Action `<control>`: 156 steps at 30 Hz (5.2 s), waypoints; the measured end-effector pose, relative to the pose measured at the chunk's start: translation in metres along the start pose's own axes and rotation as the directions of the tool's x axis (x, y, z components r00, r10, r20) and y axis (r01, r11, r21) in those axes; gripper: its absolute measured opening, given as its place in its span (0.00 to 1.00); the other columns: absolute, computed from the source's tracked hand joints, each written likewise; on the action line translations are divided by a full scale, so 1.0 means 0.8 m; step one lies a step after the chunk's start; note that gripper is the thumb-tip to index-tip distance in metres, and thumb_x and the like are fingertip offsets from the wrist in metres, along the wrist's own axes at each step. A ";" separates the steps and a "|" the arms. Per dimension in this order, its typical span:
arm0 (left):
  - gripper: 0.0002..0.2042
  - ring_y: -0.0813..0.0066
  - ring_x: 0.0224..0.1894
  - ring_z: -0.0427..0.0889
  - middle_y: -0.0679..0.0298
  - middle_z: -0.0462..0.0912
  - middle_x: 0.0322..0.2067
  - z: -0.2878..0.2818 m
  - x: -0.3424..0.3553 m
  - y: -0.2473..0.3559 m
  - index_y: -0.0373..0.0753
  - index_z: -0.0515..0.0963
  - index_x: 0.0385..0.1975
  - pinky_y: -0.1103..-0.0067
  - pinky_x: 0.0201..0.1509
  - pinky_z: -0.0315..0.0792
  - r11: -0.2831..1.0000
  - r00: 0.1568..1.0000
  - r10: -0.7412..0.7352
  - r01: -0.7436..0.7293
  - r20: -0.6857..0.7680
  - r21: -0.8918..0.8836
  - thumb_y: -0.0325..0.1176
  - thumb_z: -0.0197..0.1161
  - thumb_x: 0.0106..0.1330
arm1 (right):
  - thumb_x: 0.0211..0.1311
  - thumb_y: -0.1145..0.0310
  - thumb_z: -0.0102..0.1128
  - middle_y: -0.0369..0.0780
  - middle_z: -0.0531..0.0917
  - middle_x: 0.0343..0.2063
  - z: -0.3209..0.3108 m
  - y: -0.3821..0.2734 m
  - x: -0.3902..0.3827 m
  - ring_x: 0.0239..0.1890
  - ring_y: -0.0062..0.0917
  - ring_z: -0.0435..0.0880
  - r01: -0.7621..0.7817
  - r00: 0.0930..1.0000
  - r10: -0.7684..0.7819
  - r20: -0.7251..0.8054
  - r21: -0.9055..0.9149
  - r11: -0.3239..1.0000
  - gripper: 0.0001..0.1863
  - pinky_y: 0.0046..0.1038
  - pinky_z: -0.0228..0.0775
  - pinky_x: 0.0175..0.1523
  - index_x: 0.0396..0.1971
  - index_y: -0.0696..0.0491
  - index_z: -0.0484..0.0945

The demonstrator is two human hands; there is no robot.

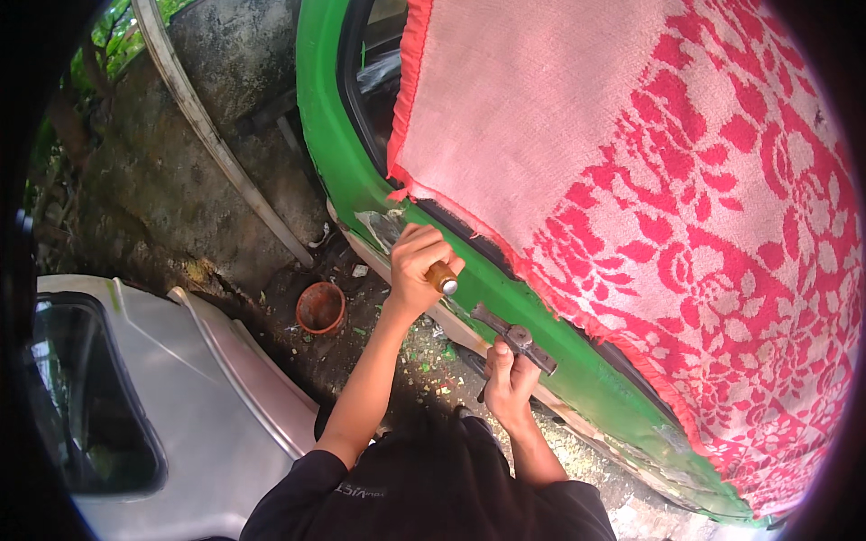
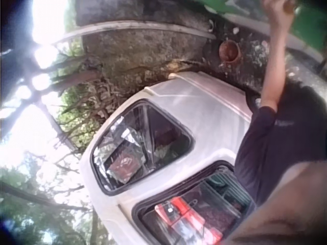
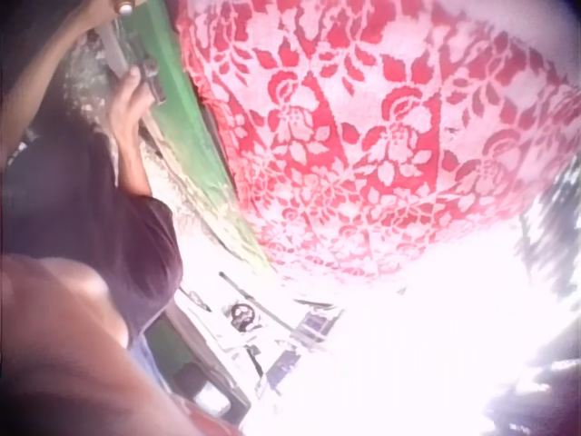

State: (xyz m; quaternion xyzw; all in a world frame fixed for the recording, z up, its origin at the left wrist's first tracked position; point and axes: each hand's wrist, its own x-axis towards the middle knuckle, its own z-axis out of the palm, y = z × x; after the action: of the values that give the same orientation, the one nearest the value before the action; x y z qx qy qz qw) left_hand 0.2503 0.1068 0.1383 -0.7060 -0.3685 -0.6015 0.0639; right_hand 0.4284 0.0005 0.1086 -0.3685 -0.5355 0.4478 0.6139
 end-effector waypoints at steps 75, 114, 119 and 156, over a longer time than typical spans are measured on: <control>0.15 0.65 0.21 0.69 0.65 0.63 0.16 0.016 0.013 -0.021 0.40 0.64 0.13 0.70 0.31 0.61 0.998 0.995 -0.012 0.018 -0.094 0.061 0.26 0.70 0.43 | 0.77 0.58 0.49 0.28 0.63 0.17 0.000 -0.016 0.033 0.17 0.10 0.58 0.234 0.969 -0.248 0.000 -0.333 0.913 0.17 0.18 0.47 0.21 0.30 0.55 0.67; 0.16 0.63 0.21 0.68 0.63 0.62 0.16 0.013 0.010 -0.016 0.38 0.62 0.12 0.70 0.28 0.59 0.999 1.000 0.022 -0.023 0.015 0.034 0.24 0.69 0.41 | 0.77 0.58 0.50 0.27 0.62 0.17 0.004 -0.013 0.026 0.16 0.09 0.57 0.081 0.995 -0.090 -0.036 -0.190 0.978 0.17 0.17 0.46 0.20 0.30 0.54 0.67; 0.15 0.64 0.22 0.71 0.64 0.65 0.16 0.014 0.013 -0.009 0.40 0.66 0.12 0.70 0.29 0.63 0.998 0.998 0.019 -0.023 0.065 0.063 0.30 0.71 0.43 | 0.76 0.57 0.51 0.27 0.62 0.16 0.006 -0.014 0.025 0.16 0.09 0.57 0.059 0.996 -0.069 -0.055 -0.170 0.984 0.17 0.17 0.46 0.20 0.30 0.54 0.67; 0.16 0.63 0.20 0.67 0.62 0.61 0.15 0.009 0.013 -0.013 0.37 0.61 0.12 0.70 0.28 0.59 0.999 0.999 0.028 -0.030 0.033 0.045 0.24 0.68 0.40 | 0.76 0.55 0.51 0.28 0.63 0.15 0.005 -0.009 0.020 0.15 0.10 0.59 0.049 0.995 -0.063 -0.081 -0.166 0.985 0.19 0.18 0.50 0.18 0.30 0.56 0.68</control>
State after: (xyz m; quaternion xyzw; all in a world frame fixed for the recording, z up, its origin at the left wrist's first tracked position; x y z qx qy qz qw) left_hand 0.2501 0.1227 0.1418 -0.7192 -0.3727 -0.5805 0.0828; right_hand 0.4262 0.0129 0.1208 -0.4217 -0.5537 0.3686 0.6162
